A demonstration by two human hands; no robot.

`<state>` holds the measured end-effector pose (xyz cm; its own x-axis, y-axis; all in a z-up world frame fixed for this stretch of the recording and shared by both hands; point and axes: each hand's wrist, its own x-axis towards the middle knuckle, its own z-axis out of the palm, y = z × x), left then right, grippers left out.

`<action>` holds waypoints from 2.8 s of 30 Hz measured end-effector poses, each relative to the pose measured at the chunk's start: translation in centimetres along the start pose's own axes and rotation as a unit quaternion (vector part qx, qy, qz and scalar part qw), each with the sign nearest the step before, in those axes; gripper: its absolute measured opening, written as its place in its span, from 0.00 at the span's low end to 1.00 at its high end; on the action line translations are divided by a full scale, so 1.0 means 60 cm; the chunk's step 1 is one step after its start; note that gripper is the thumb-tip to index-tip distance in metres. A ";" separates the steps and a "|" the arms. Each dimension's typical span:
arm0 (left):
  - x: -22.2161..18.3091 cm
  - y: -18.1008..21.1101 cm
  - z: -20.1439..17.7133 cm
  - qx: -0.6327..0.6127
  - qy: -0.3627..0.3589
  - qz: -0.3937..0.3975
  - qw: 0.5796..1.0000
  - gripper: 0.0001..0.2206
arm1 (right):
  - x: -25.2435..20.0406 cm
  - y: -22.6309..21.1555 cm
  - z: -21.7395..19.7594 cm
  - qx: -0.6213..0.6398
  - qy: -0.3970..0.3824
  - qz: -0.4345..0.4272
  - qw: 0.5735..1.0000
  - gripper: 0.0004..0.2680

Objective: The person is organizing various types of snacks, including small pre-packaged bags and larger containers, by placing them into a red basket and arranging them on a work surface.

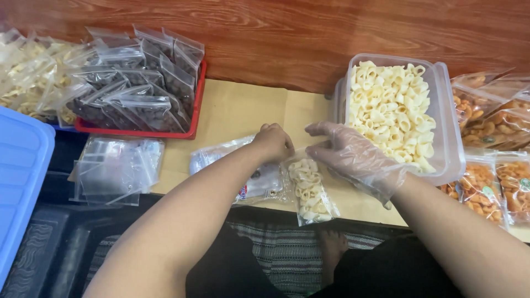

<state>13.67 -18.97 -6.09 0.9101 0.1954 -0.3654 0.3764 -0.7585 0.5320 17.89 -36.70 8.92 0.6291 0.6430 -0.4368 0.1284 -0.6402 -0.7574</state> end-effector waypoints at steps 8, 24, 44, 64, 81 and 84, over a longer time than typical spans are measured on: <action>-0.059 0.021 -0.110 -0.160 0.029 0.095 0.982 0.12 | 0.066 0.058 -0.005 -0.148 0.117 -0.194 0.963 0.21; -0.028 -0.030 -0.142 -0.579 0.201 0.107 0.783 0.16 | 0.096 -0.026 -0.029 0.112 0.096 -0.070 0.987 0.12; -0.062 -0.051 -0.144 -0.666 0.287 -0.009 0.688 0.12 | 0.183 -0.080 0.063 0.312 0.117 -0.020 0.943 0.08; 0.018 -0.147 -0.101 -0.394 0.318 -0.097 0.857 0.52 | 0.448 -0.054 0.173 0.404 0.140 -0.068 0.901 0.09; 0.034 -0.138 -0.095 -0.409 0.353 -0.057 0.840 0.48 | 0.396 -0.099 0.183 0.319 0.194 -0.100 0.922 0.12; 0.025 -0.135 -0.096 -0.399 0.346 -0.061 0.847 0.48 | 0.381 -0.099 0.187 0.331 0.198 -0.092 0.918 0.15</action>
<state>13.00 -8.96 -6.56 0.6364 0.7685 -0.0662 0.2210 -0.0994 0.9702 22.89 -13.50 -2.00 0.8895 0.4276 -0.1614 -0.1520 -0.0562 -0.9868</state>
